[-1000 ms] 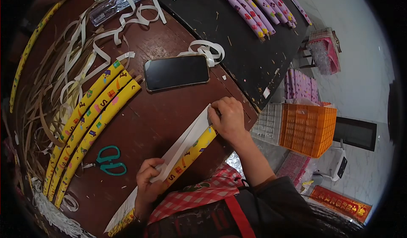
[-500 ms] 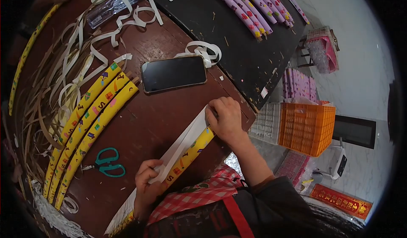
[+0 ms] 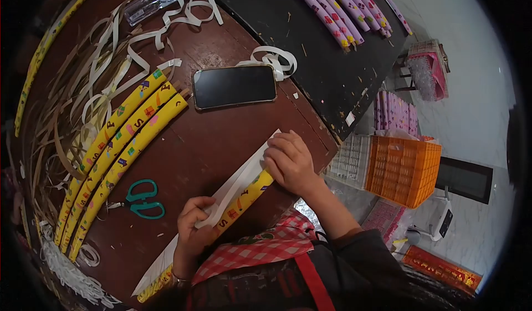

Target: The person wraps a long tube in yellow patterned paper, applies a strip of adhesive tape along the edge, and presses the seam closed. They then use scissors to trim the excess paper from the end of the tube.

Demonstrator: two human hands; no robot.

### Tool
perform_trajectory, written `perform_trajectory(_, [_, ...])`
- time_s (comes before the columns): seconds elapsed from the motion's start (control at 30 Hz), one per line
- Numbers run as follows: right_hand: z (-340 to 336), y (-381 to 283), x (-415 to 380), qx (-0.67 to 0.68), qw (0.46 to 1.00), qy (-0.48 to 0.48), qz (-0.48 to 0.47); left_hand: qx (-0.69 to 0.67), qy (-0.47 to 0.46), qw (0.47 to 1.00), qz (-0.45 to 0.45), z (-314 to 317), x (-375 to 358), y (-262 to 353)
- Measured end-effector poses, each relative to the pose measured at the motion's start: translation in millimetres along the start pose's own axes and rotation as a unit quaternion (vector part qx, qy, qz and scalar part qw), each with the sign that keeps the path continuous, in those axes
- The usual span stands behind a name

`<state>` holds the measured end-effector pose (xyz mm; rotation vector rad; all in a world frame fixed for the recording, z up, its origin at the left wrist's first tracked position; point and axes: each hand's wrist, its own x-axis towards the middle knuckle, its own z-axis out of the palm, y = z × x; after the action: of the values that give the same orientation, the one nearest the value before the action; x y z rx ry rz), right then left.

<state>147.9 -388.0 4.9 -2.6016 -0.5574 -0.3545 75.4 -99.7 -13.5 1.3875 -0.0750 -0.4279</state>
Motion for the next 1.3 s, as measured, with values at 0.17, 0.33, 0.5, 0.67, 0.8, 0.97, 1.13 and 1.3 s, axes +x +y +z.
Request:
perform_trajectory(0.17, [1, -8, -15, -0.01, 0.999, -0.028, -0.012, -0.013, 0.019, 0.999, -0.029, 3, -1, 2])
perform_trajectory(0.33, [7, -6, -21, -0.033, 0.998, -0.043, -0.01, 0.051, 0.012, 0.998, 0.038, 1, 1, -2])
perform_trajectory(0.5, [9, -5, -22, -0.041, 0.998, -0.04, -0.019, 0.066, 0.018, 0.996, 0.061, -1, -2, -6])
perform_trajectory(0.67, [7, -5, -21, -0.041, 0.998, -0.047, -0.023, 0.106, 0.022, 0.993, 0.049, -9, -8, -3])
perform_trajectory(0.8, [3, -9, -20, -0.049, 0.996, -0.072, -0.014, 0.111, 0.009, 0.993, 0.047, -21, -19, 4])
perform_trajectory(0.97, [1, -10, -20, -0.071, 0.993, -0.098, -0.012, 0.122, 0.012, 0.992, 0.022, -32, -28, 10])
perform_trajectory(1.13, [-1, -12, -19, -0.075, 0.99, -0.12, 0.006, 0.171, 0.02, 0.984, 0.042, -36, -37, 11])
perform_trajectory(1.3, [-3, -13, -19, -0.081, 0.986, -0.146, 0.015, 0.195, 0.028, 0.979, 0.048, -45, -52, 3])
